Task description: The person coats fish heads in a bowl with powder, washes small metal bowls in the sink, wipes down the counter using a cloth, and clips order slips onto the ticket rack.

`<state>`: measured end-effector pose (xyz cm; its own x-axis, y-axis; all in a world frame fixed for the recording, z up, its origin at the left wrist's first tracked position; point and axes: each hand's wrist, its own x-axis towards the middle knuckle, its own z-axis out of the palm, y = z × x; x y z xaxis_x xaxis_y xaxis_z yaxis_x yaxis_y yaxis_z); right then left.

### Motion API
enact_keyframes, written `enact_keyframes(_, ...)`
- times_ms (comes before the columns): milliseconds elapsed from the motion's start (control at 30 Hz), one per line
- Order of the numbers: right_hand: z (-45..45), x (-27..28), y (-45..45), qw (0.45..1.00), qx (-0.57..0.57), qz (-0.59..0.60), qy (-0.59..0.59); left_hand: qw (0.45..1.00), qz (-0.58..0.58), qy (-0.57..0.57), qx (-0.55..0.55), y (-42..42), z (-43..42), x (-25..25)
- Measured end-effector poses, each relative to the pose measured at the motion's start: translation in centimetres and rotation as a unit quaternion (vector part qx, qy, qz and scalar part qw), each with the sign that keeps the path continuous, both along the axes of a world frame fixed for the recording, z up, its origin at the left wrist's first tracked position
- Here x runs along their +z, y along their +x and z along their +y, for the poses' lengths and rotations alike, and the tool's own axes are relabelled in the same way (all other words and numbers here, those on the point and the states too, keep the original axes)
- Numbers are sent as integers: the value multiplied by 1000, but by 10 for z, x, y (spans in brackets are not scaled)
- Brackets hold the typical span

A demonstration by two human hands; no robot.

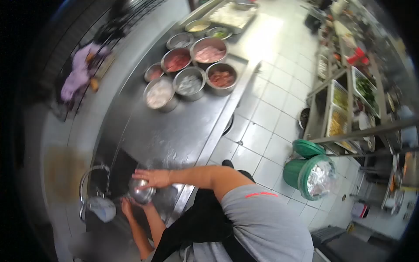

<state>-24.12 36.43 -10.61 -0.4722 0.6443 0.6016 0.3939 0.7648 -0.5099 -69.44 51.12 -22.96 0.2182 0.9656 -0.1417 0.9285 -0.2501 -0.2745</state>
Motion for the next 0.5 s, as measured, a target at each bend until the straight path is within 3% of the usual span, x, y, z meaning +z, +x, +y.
enact_keyframes(33, -7, 2, 3, 1000, -2, 5, -17, 995, -81, 40, 38, 28, -19, 8)
enact_keyframes(67, -8, -12, -2, 999, -39, 13, 18, 956, -271, 103, 52, 63, -42, 9)
enact_keyframes(100, -15, -13, 5, 998, -54, 0, 16, 850, -510, 132, 15, 117, -72, 12)
enact_keyframes(133, -22, -9, 10, 997, -63, 31, -25, 763, -632, 127, -46, 161, -91, 28)
enact_keyframes(167, -28, -4, 19, 993, -74, 66, -65, 700, -691, 120, -132, 201, -108, 40)
enact_keyframes(200, -35, 0, 32, 992, -95, 63, -61, 694, -696, 106, -147, 238, -115, 82)
enact_keyframes(233, -42, 5, 44, 988, -98, 81, -85, 549, -826, -97, 85, 273, -117, 130)
enact_keyframes(267, -48, 8, 54, 985, -95, 101, -107, 341, -840, -286, 311, 296, -119, 156)
enact_keyframes(300, -52, 10, 66, 984, -108, 103, -98, 346, -838, -295, 301, 308, -121, 158)
enact_keyframes(367, -65, 10, 98, 988, -124, 84, -40, 416, -825, -284, 257, 332, -123, 157)
enact_keyframes(433, -89, 20, 149, 985, -153, 80, -13, 404, -804, -369, 232, 386, -132, 175)
enact_keyframes(500, -123, 24, 206, 946, -174, 195, -192, 470, -755, -422, 177, 452, -159, 197)
